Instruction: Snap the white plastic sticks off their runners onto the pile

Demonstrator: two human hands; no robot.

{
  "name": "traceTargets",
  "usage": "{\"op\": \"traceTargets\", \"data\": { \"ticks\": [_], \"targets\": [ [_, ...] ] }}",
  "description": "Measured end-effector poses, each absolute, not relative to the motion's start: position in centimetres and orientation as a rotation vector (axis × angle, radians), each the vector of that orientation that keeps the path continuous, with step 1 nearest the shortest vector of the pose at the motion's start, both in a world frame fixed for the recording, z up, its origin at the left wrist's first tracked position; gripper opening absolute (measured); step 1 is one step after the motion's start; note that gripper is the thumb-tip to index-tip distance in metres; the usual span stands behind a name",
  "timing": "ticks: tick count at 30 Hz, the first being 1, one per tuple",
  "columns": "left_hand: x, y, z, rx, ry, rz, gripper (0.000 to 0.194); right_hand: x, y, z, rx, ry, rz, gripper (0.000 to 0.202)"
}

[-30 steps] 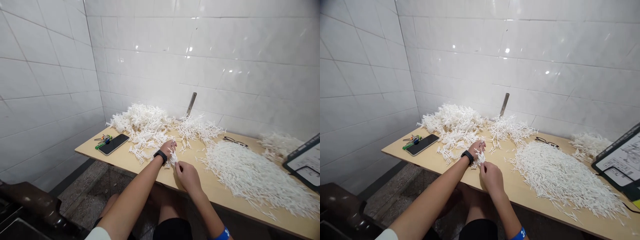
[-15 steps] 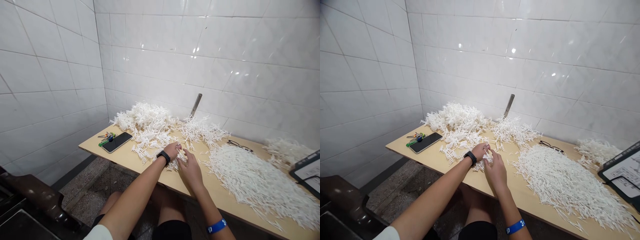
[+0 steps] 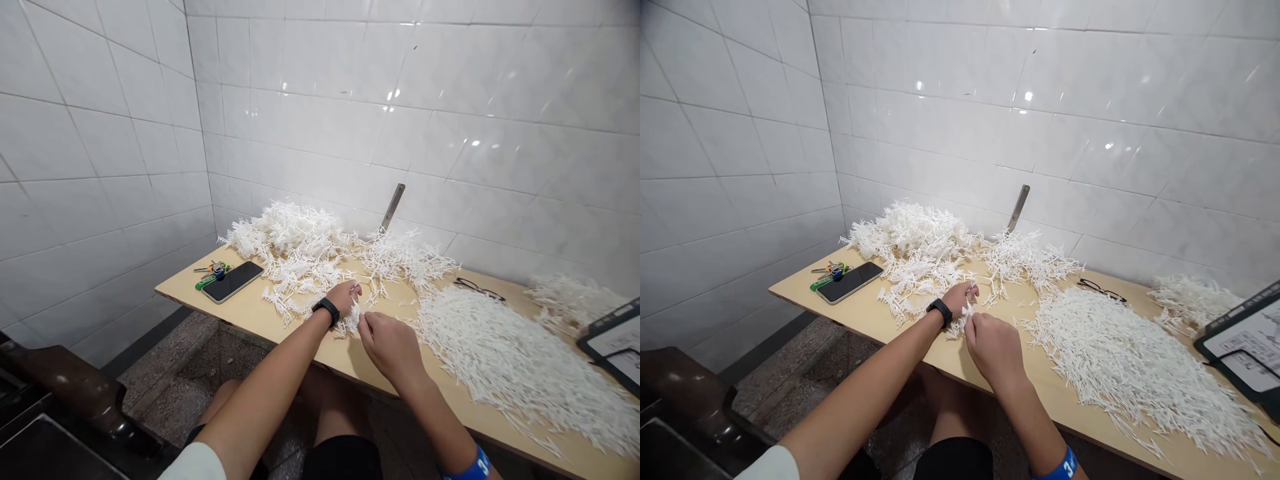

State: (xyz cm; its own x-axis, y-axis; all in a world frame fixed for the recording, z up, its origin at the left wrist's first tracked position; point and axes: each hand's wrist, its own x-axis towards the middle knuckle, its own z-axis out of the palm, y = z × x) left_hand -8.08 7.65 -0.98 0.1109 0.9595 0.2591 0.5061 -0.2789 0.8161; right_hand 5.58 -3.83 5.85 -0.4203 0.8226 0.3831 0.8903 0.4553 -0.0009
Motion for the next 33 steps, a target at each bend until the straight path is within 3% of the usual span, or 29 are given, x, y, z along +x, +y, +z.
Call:
{"op": "traceTargets", "data": {
  "ticks": [6,11,14,20,25,33],
  "targets": [
    [-8.2,8.2,-1.1,1.659,1.408,1.167,0.029,6.9,-8.1,6.1,-1.356,-2.392,-0.144,0.041],
    [-8.1,8.1,-1.0,1.657,1.386,1.161,0.029,11.0,-3.4,5.4,-1.737,-2.273,-0.113,0.030],
    [-8.2,8.0,-1.1,1.675,1.375,1.144,0.030,12.6,-0.7,4.8,-1.854,-2.226,-0.196,0.043],
    [-8.1,8.4,-1.4,1.726,1.391,1.114,0.028,8.8,-0.2,4.9,-1.536,-2.344,-0.157,0.037],
    [-8.1,8.4,-1.5,1.776,1.410,1.122,0.031,5.6,0.9,5.1,-1.501,-2.516,-0.342,0.025],
    [-7.8,7.7,-1.0,1.876,1.474,0.979,0.028,7.0,-0.8,5.1,-1.551,-2.517,-0.168,0.033]
  ]
}}
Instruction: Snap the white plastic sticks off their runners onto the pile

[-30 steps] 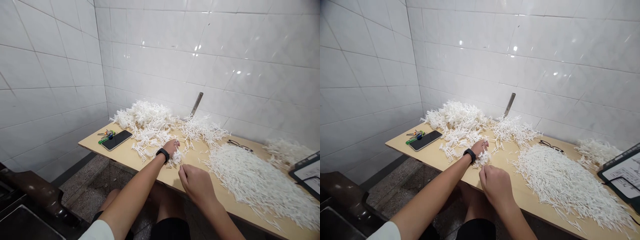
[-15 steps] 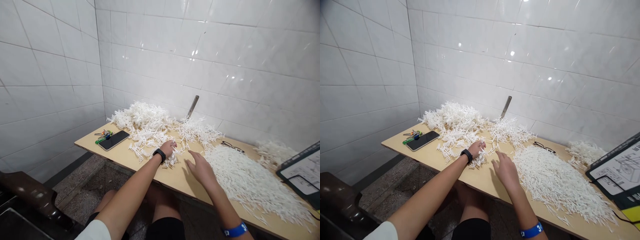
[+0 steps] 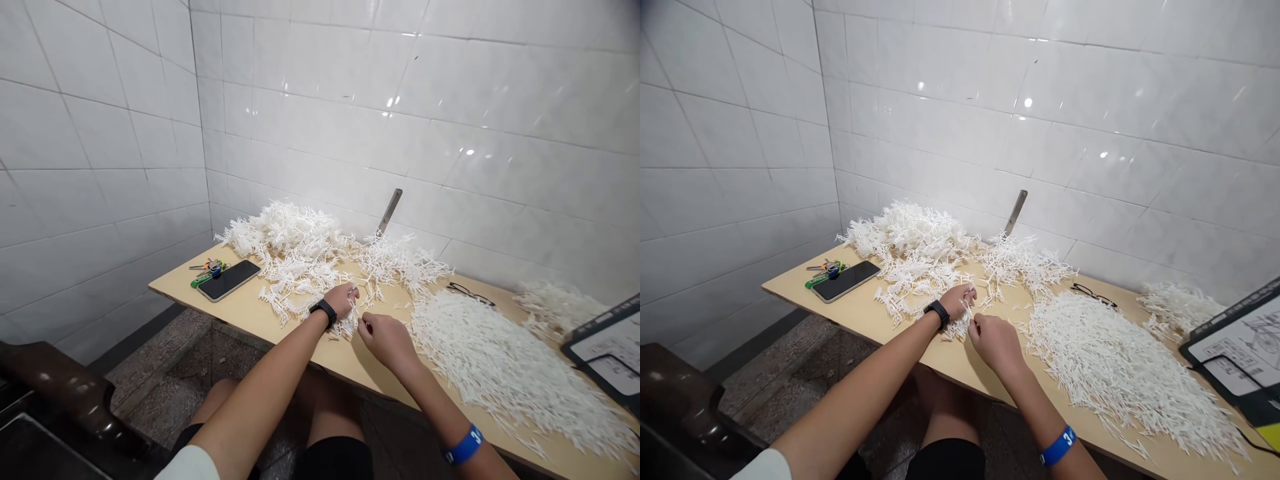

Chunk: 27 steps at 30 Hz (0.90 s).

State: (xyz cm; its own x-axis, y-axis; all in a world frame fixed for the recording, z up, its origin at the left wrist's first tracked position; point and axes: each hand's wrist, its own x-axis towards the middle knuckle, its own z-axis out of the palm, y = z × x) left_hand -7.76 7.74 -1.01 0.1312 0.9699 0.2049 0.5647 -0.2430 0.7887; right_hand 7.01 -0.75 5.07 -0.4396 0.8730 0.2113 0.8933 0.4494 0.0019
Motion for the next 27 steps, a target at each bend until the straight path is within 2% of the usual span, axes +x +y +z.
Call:
{"op": "traceTargets", "data": {
  "ticks": [9,12,19,27],
  "targets": [
    [-7.5,7.5,-0.6,1.954,1.516,0.906,0.025,8.1,-1.7,3.9,-1.670,-2.315,0.008,0.023],
    [-7.6,7.6,-0.7,1.923,1.513,0.923,0.026,8.8,-0.6,2.9,-1.574,-2.189,0.065,0.019],
    [-7.6,7.5,-0.3,1.908,1.483,0.954,0.026,8.5,0.7,1.4,-1.270,-1.827,0.661,0.022],
    [-7.9,7.5,-0.1,1.850,1.419,1.003,0.028,8.2,0.2,1.5,-1.231,-1.832,0.852,0.033]
  ]
}}
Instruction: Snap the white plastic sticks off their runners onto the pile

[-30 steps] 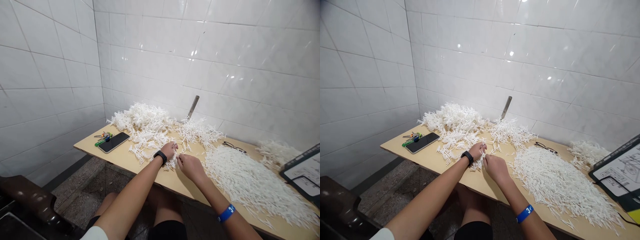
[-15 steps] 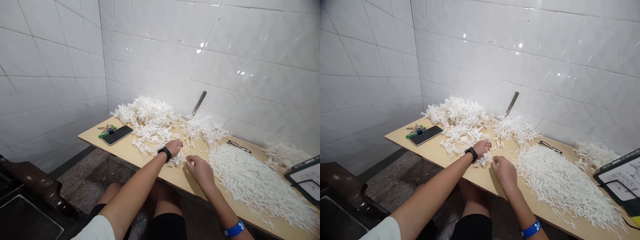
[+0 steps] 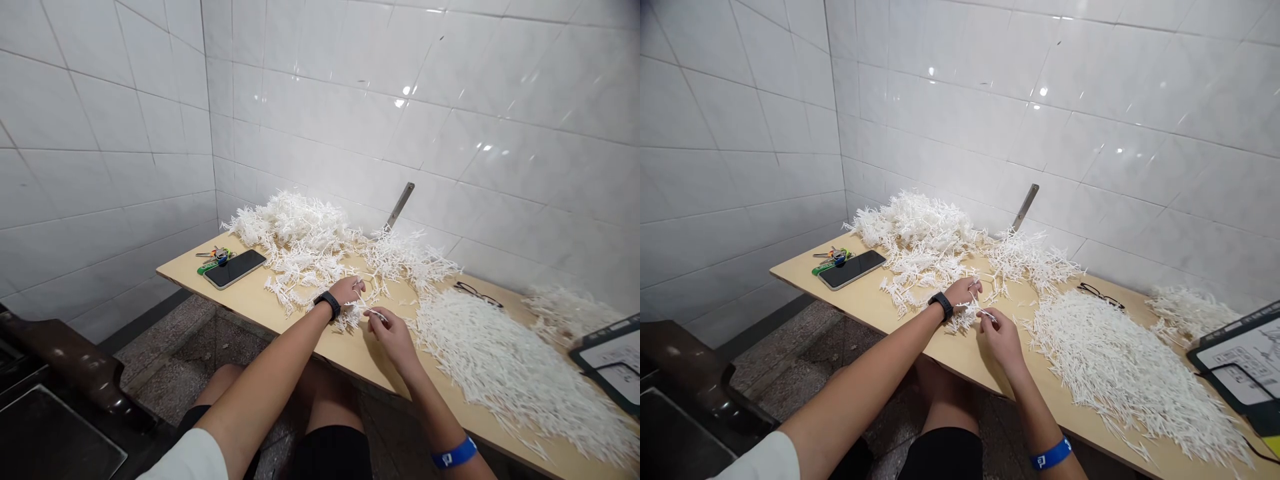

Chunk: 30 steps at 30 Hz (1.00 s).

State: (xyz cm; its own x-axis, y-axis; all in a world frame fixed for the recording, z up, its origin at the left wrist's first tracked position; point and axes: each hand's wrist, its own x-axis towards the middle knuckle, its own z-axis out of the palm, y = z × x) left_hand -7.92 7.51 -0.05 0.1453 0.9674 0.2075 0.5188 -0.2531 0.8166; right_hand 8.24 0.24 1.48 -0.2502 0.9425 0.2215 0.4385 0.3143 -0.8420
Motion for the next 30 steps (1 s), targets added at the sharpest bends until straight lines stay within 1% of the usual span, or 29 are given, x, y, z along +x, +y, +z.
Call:
{"op": "traceTargets", "data": {
  "ticks": [5,9,15,18,21,26,30],
  "targets": [
    [-7.8,7.5,-0.3,1.845,1.437,1.008,0.030,9.0,-0.4,1.3,-1.379,-1.830,0.921,0.040],
    [-7.6,7.5,-0.3,1.847,1.498,0.953,0.029,9.4,-1.5,1.2,-1.497,-1.890,0.857,0.035],
    [-7.5,7.5,0.0,1.864,1.518,0.894,0.027,9.2,-3.1,1.2,-1.489,-1.785,1.002,0.031],
    [-7.4,7.5,0.0,1.885,1.517,0.883,0.027,9.1,-3.8,1.5,-1.518,-1.791,1.010,0.031],
    [-7.3,7.5,-0.1,1.921,1.511,0.851,0.025,9.1,-4.7,1.7,-1.589,-1.830,0.904,0.033],
    [-7.2,7.4,-0.2,1.969,1.509,0.828,0.023,8.9,-6.3,1.7,-1.709,-1.953,0.609,0.040],
    [-7.2,7.3,-0.1,1.990,1.483,0.808,0.022,8.9,-6.4,1.7,-1.833,-2.074,0.372,0.039]
  ]
}}
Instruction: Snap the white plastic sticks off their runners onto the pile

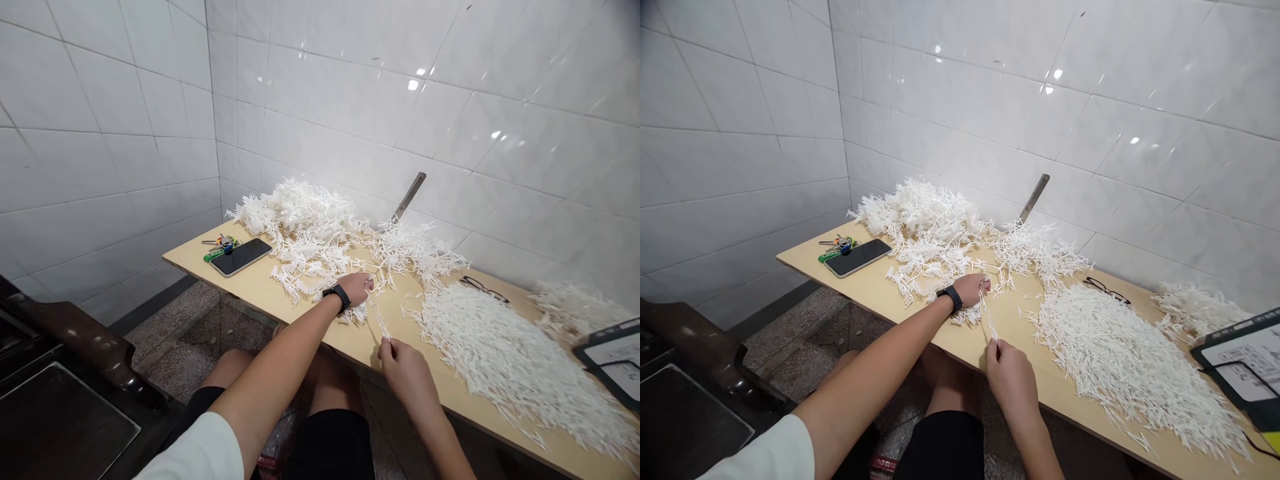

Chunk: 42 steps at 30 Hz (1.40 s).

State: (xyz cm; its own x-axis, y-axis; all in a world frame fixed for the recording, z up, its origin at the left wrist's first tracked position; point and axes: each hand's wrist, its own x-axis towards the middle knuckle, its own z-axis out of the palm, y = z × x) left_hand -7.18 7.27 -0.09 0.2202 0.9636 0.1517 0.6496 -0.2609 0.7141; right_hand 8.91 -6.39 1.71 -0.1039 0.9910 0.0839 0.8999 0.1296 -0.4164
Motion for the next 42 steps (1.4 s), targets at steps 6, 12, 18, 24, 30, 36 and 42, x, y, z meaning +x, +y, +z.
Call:
{"op": "traceTargets", "data": {
  "ticks": [6,12,18,24,30,36,42],
  "targets": [
    [-7.5,7.4,-0.4,1.903,1.506,0.878,0.022,10.0,-6.4,2.7,-1.775,-2.100,0.513,0.033],
    [-8.3,7.6,-0.5,1.682,1.372,1.072,0.024,13.0,-7.3,3.1,-1.580,-2.023,0.790,0.032],
    [-8.2,7.2,-0.1,1.706,1.411,1.085,0.029,15.8,-1.9,2.7,-1.595,-2.052,0.073,0.053],
    [-8.1,6.8,0.3,1.753,1.439,1.036,0.030,10.9,1.1,3.5,-1.479,-2.085,0.407,0.065],
    [-8.3,7.0,0.1,1.739,1.449,1.065,0.030,6.7,2.0,2.6,-1.466,-1.992,0.555,0.040],
    [-8.0,7.6,-0.6,1.704,1.440,1.082,0.029,8.4,-1.8,1.4,-1.527,-1.903,0.685,0.038],
    [-8.4,8.2,-0.8,1.614,1.443,1.130,0.023,10.3,-7.2,2.0,-1.484,-1.992,0.959,0.040]
  ]
}}
